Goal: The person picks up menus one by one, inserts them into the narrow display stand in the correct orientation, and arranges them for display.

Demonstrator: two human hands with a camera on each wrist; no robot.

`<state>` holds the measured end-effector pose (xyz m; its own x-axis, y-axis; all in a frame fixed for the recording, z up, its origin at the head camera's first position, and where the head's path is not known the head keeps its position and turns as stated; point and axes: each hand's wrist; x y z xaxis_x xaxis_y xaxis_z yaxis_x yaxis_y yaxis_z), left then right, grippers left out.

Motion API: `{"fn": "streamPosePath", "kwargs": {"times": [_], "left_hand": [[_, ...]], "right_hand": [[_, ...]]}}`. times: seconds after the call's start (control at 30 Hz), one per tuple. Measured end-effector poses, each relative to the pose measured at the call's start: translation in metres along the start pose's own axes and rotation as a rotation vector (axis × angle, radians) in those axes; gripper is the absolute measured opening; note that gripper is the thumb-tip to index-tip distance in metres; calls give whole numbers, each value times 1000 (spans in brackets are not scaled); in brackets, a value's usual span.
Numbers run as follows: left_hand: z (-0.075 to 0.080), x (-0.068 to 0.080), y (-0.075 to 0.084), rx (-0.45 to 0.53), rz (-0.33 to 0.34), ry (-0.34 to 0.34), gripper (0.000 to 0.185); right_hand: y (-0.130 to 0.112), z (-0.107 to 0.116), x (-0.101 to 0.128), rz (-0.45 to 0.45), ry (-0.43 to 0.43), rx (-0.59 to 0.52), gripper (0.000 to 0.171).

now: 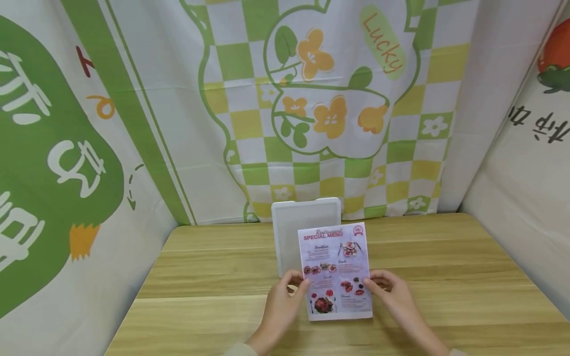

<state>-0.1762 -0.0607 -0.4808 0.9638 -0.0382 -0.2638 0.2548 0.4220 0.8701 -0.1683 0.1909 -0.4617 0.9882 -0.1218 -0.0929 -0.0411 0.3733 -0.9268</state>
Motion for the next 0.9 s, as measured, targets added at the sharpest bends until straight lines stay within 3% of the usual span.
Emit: {"fn": "streamPosePath", "kwargs": {"times": [0.7,0.9], "left_hand": [[38,-13,8,-74,18,11,14],[46,-21,15,-136,-20,-9,11]], "right_hand": [[-21,-22,-18,48,-73,-12,15],[-32,-18,-26,93,-93,-9,16]]}}
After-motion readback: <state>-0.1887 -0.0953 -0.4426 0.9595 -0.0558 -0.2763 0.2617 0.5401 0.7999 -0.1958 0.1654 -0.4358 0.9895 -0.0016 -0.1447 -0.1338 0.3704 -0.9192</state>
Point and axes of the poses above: each hand's wrist, its own x-axis away from the middle knuckle, its own z-axis out of the back of the hand, y = z × x
